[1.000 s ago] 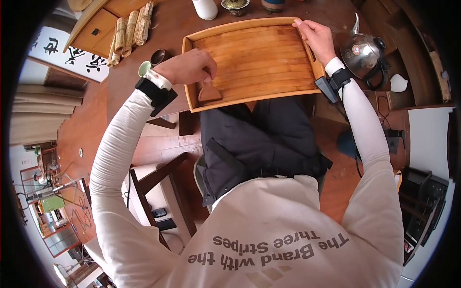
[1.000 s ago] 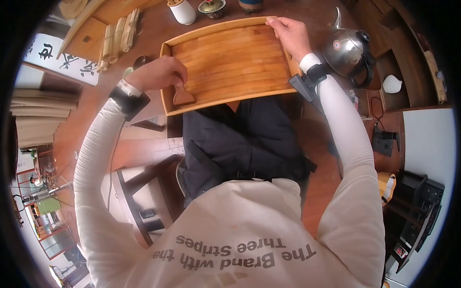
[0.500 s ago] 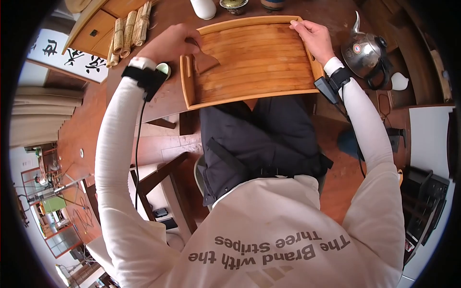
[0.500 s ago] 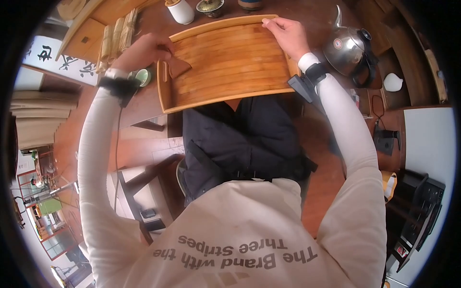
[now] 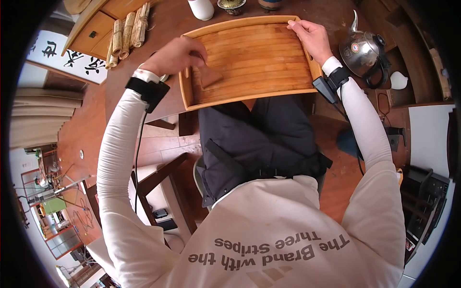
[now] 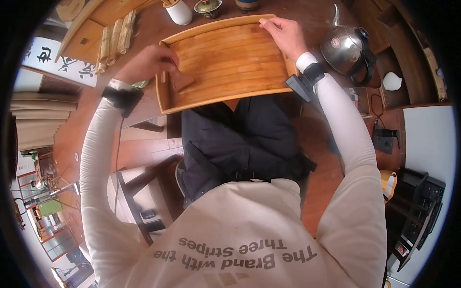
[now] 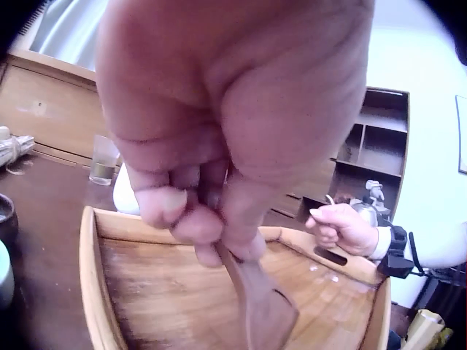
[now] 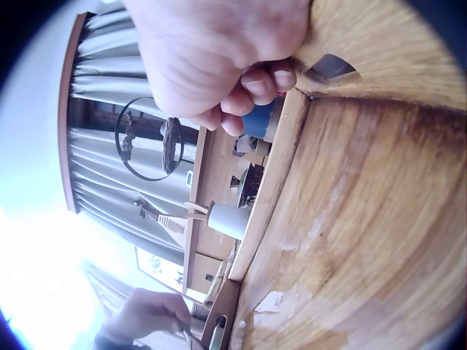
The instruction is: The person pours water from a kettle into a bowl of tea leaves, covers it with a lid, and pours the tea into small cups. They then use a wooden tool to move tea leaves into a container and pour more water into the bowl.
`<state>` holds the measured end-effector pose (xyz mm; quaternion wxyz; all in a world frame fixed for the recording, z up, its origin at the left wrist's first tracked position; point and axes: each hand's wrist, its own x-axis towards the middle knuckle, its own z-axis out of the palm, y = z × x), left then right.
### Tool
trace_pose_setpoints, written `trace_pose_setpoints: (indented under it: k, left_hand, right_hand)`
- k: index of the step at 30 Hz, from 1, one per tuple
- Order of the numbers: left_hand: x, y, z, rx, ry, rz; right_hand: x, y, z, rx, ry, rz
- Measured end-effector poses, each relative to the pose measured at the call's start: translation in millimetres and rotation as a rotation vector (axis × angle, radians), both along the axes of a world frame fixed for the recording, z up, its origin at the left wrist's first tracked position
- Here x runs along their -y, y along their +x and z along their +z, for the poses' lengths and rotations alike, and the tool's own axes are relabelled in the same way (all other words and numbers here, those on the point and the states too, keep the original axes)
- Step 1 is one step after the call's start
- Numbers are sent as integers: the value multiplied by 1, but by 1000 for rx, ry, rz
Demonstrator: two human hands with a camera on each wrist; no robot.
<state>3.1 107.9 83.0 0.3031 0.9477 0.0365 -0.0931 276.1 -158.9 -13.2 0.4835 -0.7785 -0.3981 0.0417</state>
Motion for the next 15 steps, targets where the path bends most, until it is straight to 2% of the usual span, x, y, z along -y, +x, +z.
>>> trace_pose_setpoints:
  k: [1, 3, 4, 6, 9, 10, 13, 15]
  left_hand:
    - [11, 1, 2, -130, -16, -14]
    - [10, 3, -11, -185, 156, -125]
    - [7, 6, -14, -186, 153, -125]
    - [3, 12, -15, -65, 130, 64]
    - [-3, 19, -4, -50, 129, 30]
    - [-5, 16, -8, -100, 151, -74]
    - [-8, 17, -13, -102, 290, -38]
    - [-13, 22, -8, 166, 335, 109]
  right_hand:
    - [0, 0, 0, 0, 3, 1]
    - [0, -1, 1, 14, 10, 2]
    - [0, -2, 1, 13, 7, 2]
    - [-1, -3, 1, 35, 68, 10]
    - [1, -4, 2, -32, 20, 6]
    - [1, -3, 1, -31, 20, 5]
    - [-2, -4, 4, 16, 85, 14]
    - [0, -5, 4, -3, 47, 9]
